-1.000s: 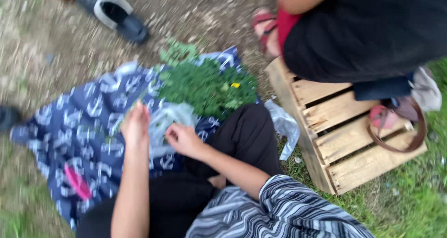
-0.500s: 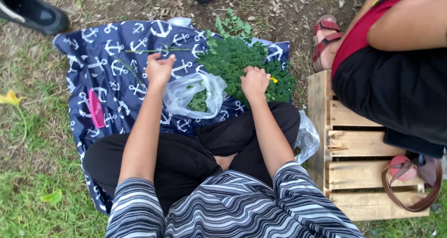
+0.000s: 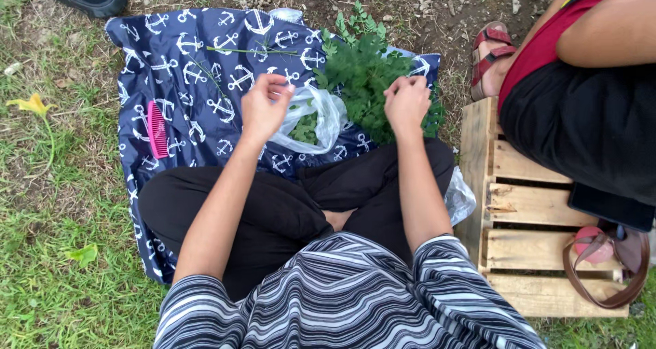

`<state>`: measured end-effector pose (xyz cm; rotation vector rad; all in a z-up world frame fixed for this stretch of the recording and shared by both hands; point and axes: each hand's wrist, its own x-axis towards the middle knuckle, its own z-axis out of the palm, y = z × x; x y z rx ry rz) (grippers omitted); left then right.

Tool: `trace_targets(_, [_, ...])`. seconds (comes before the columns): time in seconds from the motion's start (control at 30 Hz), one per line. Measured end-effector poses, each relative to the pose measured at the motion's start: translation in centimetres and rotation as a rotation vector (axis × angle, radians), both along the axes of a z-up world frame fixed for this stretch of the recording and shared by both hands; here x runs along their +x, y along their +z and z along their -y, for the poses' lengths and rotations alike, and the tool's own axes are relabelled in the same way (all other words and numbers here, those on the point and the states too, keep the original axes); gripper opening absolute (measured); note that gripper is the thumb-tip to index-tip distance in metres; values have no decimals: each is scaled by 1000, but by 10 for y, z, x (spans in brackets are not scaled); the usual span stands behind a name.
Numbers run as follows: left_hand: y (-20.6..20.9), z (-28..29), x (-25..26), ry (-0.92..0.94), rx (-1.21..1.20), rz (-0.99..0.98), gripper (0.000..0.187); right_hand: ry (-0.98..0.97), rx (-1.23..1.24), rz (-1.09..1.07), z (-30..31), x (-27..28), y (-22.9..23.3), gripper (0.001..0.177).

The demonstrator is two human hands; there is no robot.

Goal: The person plucks leaves from a bunch of green leafy plants and places them into a small plastic bag while sitting on the ground outdoors.

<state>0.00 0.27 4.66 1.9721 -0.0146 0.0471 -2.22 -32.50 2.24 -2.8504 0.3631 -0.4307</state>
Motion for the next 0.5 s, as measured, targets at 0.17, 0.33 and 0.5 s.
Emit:
trace_targets(0.17, [5, 44, -27, -98, -59, -35, 30, 76, 433, -48, 35, -1, 1, 26])
trace_targets(0.33, [-6, 98, -40, -183, -53, -75, 33, -18, 626, -67, 71, -1, -22, 32])
trace_targets(0.5, [-25, 151, -61, -366, 187, -124, 37, 102, 294, -593, 98, 3, -88, 42])
